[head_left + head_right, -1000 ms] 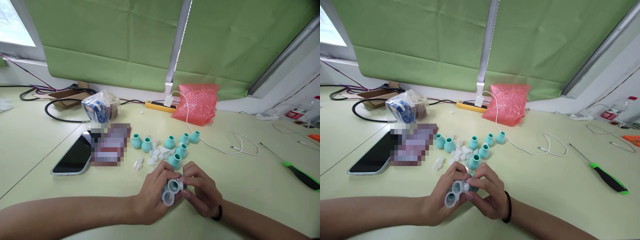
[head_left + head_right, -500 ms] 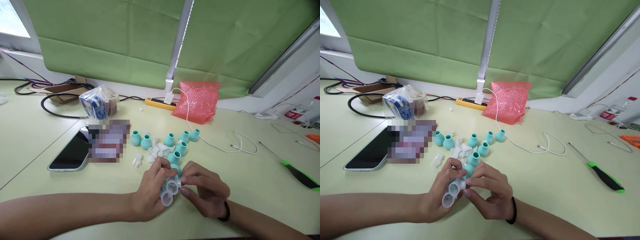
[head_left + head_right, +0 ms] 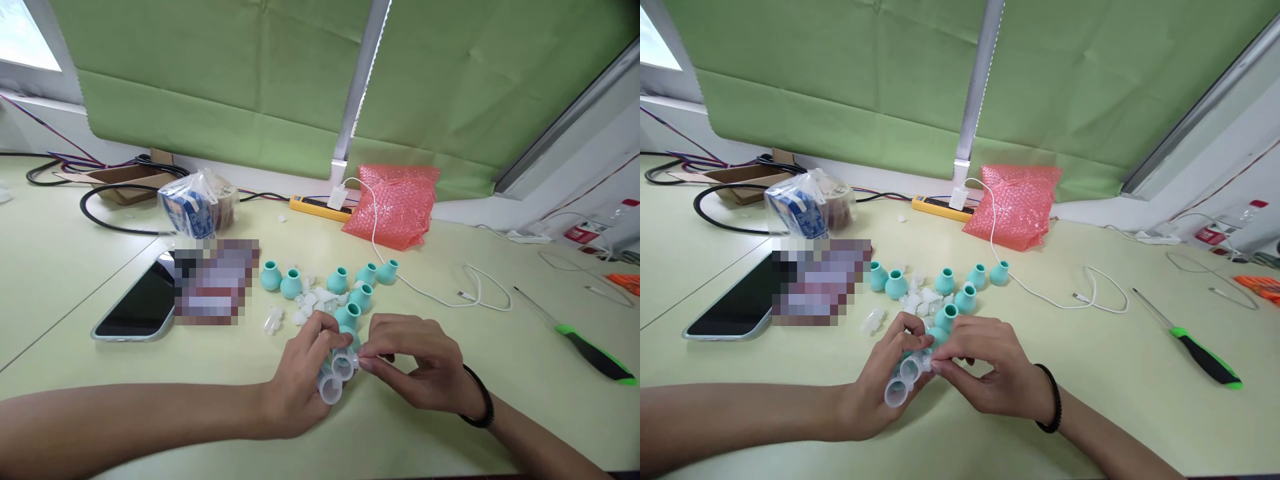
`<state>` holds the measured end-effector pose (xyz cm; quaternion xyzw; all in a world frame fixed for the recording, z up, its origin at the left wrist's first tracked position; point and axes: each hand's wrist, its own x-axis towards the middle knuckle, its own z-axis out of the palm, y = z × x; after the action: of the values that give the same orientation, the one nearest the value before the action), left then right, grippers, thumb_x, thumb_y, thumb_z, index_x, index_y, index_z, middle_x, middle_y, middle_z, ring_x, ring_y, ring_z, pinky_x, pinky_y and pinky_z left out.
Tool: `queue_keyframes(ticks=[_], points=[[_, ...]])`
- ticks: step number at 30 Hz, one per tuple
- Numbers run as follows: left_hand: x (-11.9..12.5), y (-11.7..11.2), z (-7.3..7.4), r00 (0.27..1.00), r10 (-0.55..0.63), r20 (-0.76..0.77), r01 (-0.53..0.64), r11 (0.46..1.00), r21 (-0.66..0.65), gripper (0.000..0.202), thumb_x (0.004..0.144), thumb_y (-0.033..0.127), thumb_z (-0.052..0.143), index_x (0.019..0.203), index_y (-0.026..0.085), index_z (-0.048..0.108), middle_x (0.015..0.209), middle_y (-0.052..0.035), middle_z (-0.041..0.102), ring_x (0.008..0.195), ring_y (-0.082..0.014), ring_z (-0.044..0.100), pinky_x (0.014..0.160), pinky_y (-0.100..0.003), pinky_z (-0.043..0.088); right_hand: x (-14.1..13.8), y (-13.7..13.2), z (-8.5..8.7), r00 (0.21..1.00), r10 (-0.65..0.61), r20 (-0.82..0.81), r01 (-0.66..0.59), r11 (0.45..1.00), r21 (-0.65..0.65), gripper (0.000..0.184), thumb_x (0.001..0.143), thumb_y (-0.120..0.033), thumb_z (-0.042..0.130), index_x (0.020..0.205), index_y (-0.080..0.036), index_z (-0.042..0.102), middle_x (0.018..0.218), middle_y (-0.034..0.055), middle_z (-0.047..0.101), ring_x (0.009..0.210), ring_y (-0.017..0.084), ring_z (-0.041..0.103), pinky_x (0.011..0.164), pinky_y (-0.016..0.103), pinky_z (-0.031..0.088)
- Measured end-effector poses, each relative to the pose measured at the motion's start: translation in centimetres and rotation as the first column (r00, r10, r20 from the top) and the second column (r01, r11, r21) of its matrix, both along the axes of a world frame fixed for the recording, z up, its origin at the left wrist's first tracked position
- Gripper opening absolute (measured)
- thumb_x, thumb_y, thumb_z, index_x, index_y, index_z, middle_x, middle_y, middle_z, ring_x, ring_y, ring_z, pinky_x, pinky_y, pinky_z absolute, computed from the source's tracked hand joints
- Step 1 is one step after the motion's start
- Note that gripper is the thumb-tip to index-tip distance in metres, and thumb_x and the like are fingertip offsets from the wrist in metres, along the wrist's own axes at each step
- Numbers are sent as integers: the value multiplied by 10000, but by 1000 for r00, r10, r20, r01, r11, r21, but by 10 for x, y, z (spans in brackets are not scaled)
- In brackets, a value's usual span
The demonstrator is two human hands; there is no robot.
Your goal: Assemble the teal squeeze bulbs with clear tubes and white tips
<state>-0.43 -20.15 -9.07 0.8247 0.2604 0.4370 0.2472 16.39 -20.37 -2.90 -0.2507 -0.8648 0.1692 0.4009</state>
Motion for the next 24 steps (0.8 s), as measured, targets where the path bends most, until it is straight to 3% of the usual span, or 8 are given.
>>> queue_keyframes(ticks=[11, 19, 24], points=[[3, -1, 5, 999, 37, 27, -35, 998, -60, 191, 755, 125, 424, 927, 197, 382, 885, -54, 396, 793, -174, 430, 630, -289, 380, -2, -3, -3, 984, -75, 161, 70, 997, 34, 90, 779, -123, 445, 725, -175, 496, 544, -10, 468, 492, 95, 410, 451, 210, 342], [4, 0, 5, 994, 49, 99, -39, 994, -103, 185, 773, 149, 442, 940, 205, 385, 860, -38, 397, 784, -163, 429, 647, -293, 387, -1, -4, -11, 977, -135, 166, 96, 970, 225, 117, 757, -66, 455, 805, -168, 487, 588, 6, 509, 527, 111, 432, 464, 232, 334], [4, 0, 7, 993, 52, 109, -37, 990, -133, 144, 780, 170, 443, 914, 197, 396, 854, -37, 407, 794, -167, 428, 663, -300, 385, -3, -4, -14, 975, -165, 152, 118, 954, 276, 132, 734, -45, 475, 797, -160, 496, 580, 6, 521, 524, 108, 434, 445, 229, 325]])
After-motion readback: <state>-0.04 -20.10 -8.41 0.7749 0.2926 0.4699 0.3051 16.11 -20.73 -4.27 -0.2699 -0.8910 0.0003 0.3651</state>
